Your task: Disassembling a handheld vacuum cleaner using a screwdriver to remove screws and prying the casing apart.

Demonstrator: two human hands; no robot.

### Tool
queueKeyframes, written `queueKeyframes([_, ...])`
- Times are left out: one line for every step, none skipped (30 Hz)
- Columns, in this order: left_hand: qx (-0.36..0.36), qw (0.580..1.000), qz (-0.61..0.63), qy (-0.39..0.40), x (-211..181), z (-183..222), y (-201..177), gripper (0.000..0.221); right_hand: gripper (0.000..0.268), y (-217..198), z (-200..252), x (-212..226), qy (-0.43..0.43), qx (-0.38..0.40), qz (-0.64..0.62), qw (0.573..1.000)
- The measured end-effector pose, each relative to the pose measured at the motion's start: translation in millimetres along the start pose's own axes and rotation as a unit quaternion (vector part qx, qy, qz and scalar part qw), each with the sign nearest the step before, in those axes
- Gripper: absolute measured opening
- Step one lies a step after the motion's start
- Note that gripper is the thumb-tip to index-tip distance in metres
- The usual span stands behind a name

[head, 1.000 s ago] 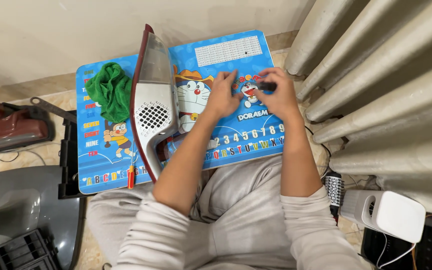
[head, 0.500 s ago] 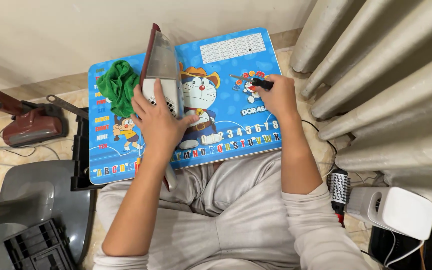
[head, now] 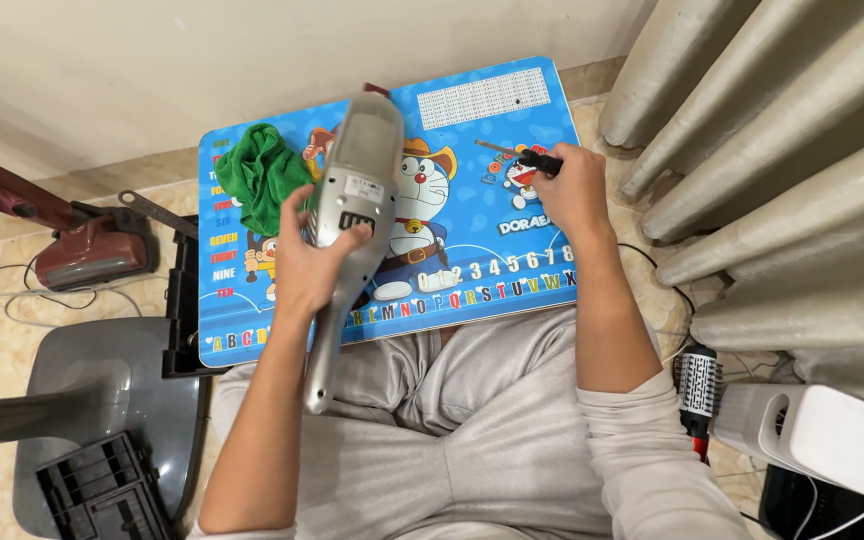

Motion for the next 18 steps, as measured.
queueKeyframes([0.002, 1.0, 0.0, -0.002, 0.5, 4.2, 1.8, 0.114, 0.013, -0.8, -0.7, 0.9, 0.002, 0.001, 0.001, 1.0])
queueKeyframes([0.022, 0.999, 0.031, -0.018, 1.9, 8.2, 3.9, 0.114, 0.014, -1.0, -1.4, 2.4, -0.001, 0.003, 0.007, 1.0])
queueKeyframes([0.04, 0.997, 0.063, -0.037, 4.6, 14.9, 6.1, 0.115, 0.016, -1.3, -0.5, 3.3, -0.005, 0.008, 0.014, 1.0])
queueKeyframes([0.041, 0.996, 0.064, -0.042, 7.1, 17.1, 9.7, 0.115, 0.016, -0.6, -2.1, 1.6, -0.003, 0.012, 0.016, 1.0])
queueKeyframes([0.051, 0.993, 0.097, -0.052, 10.0, 19.8, 12.9, 0.113, 0.015, 1.0, -4.2, 2.1, -0.028, 0.008, 0.022, 0.999])
queueKeyframes([0.062, 0.988, 0.13, -0.061, 12.8, 22.6, 15.9, 0.11, 0.014, 2.7, -6.4, 2.9, -0.052, 0.004, 0.028, 0.998])
queueKeyframes([0.061, 0.988, 0.13, -0.065, 8.4, 28.9, 17.2, 0.11, 0.014, 1.4, -7.8, 3.2, -0.052, 0.008, 0.029, 0.998])
queueKeyframes([0.062, 0.986, 0.136, -0.069, 3.9, 35.4, 18.7, 0.109, 0.014, -0.2, -9.1, 4.4, -0.076, 0.008, 0.055, 0.996])
queueKeyframes([0.063, 0.985, 0.142, -0.074, -0.4, 42.4, 20.0, 0.108, 0.015, -1.4, -9.7, 5.6, -0.099, 0.009, 0.08, 0.992])
queueKeyframes([0.062, 0.985, 0.142, -0.078, -4.0, 45.1, 20.2, 0.108, 0.015, 0.8, -11.6, 3.0, -0.099, 0.014, 0.08, 0.992])
queueKeyframes([0.066, 0.989, 0.107, -0.078, -7.7, 48.0, 20.2, 0.108, 0.011, 3.8, -13.2, 0.9, -0.106, 0.018, 0.1, 0.989])
queueKeyframes([0.07, 0.992, 0.072, -0.077, -11.7, 51.2, 20.4, 0.109, 0.009, 6.3, -14.6, -1.3, -0.113, 0.023, 0.12, 0.986])
queueKeyframes([0.07, 0.992, 0.071, -0.079, -11.7, 52.8, 19.5, 0.109, 0.009, 10.1, -14.4, -2.5, -0.112, 0.025, 0.118, 0.986])
queueKeyframes([0.072, 0.993, 0.065, -0.073, -12.6, 54.7, 19.0, 0.108, 0.009, 12.8, -14.2, -4.0, -0.11, 0.025, 0.111, 0.987])
queueKeyframes([0.078, 0.993, 0.06, -0.064, -14.6, 53.9, 20.1, 0.108, 0.01, 13.4, -15.8, -6.5, -0.105, 0.021, 0.104, 0.989])
queueKeyframes([0.081, 0.993, 0.059, -0.063, -14.0, 55.3, 17.5, 0.108, 0.01, 13.2, -14.9, -2.9, -0.103, 0.019, 0.104, 0.989])
queueKeyframes([0.08, 0.994, 0.061, -0.052, -13.7, 56.1, 16.7, 0.108, 0.011, 10.8, -13.7, -1.6, -0.097, 0.02, 0.089, 0.991])
queueKeyframes([0.08, 0.994, 0.063, -0.041, -13.4, 56.9, 16.0, 0.109, 0.012, 8.3, -12.6, -0.3, -0.09, 0.021, 0.074, 0.993])
Point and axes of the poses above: each hand's wrist, its own z-axis away from the middle knuckle, its own y-axis out of the palm, x = y × z, the point moved 2 cm from there along -z, towards the middle knuckle, and after that the axes turned 14 degrees about z, right-handed, at the moved point
